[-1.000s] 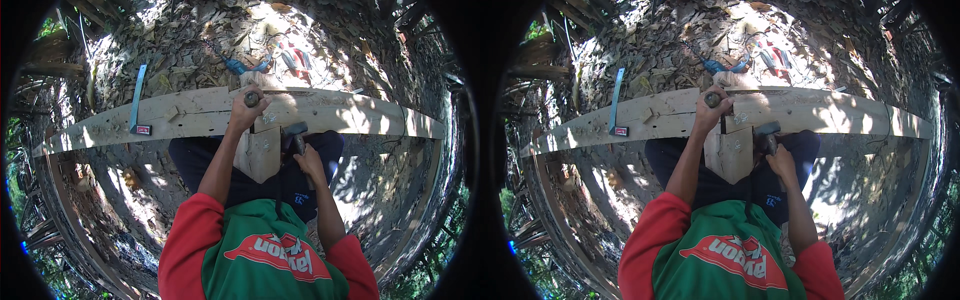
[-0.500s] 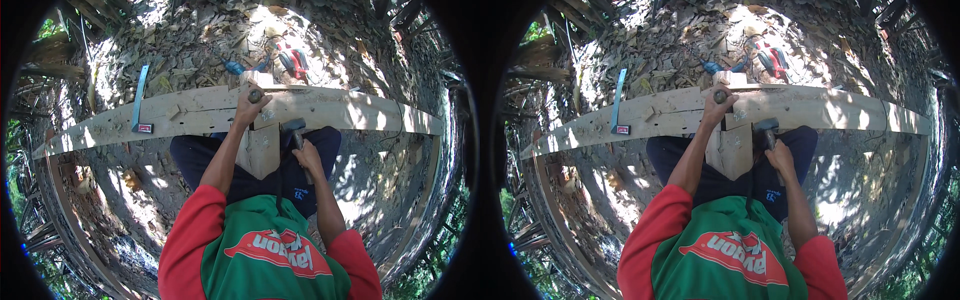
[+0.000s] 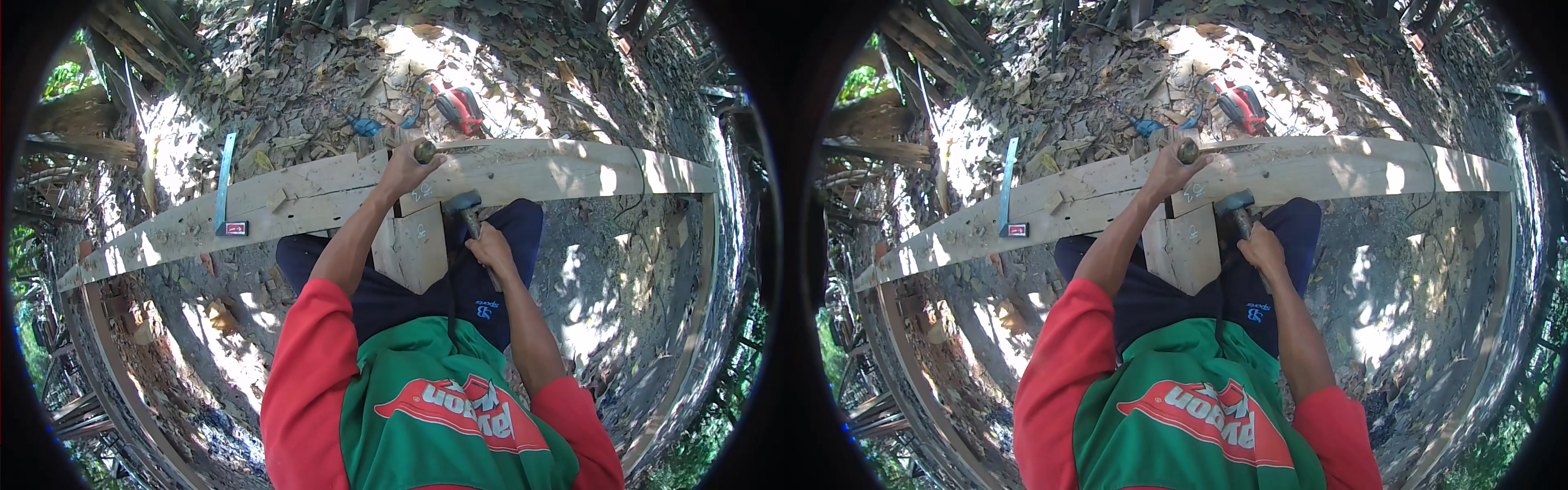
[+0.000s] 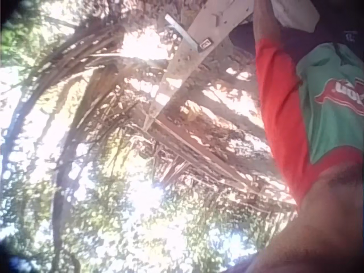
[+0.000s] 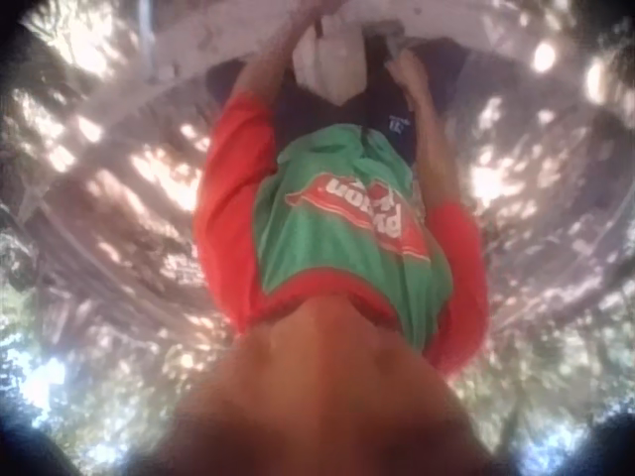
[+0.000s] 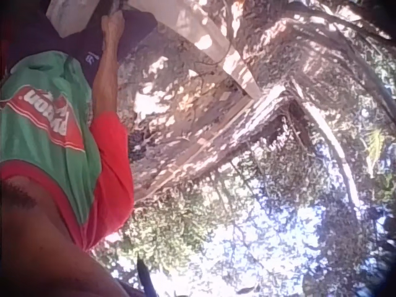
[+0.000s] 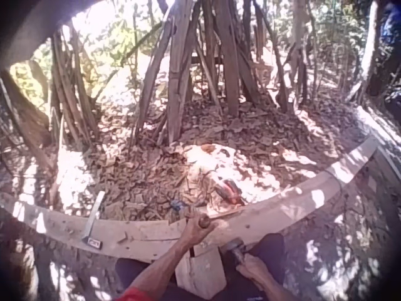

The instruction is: The person joins two wooden beams together by hand using a chisel and hammer to fit a notch, then marks a point with a red tool.

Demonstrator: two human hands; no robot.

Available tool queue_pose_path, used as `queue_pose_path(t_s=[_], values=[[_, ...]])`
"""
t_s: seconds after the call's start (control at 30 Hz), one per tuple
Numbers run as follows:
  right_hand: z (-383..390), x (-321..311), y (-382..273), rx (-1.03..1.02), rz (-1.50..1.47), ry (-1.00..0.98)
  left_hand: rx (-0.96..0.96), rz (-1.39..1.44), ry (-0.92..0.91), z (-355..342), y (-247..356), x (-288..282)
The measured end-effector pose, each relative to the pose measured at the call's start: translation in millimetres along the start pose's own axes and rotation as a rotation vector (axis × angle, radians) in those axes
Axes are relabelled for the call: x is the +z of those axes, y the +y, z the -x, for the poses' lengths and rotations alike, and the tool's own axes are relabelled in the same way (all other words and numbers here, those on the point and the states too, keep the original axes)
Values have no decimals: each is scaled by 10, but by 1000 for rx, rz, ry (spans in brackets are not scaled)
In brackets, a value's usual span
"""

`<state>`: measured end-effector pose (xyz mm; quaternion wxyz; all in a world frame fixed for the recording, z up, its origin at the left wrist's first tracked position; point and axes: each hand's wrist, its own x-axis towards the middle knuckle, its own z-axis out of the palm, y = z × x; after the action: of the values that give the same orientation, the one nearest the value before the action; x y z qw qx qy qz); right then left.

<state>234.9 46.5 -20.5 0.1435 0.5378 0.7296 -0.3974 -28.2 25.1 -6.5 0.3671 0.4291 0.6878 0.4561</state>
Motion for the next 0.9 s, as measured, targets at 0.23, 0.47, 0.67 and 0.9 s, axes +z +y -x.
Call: queue_pose_path(t_s=[0.23,0.47,0.67,0.9], values=[[20,-41,28,-13,-3,-15,78,254,160,379,-148,-192],[18,-6,45,-18,-42,-12,25,514,384,435,-159,-342],[107,-73,-96,1,-33,-38,47,556,354,388,-158,-438],[183,-160,-202,12,-145,-27,135,399,277,186,-274,-119]])
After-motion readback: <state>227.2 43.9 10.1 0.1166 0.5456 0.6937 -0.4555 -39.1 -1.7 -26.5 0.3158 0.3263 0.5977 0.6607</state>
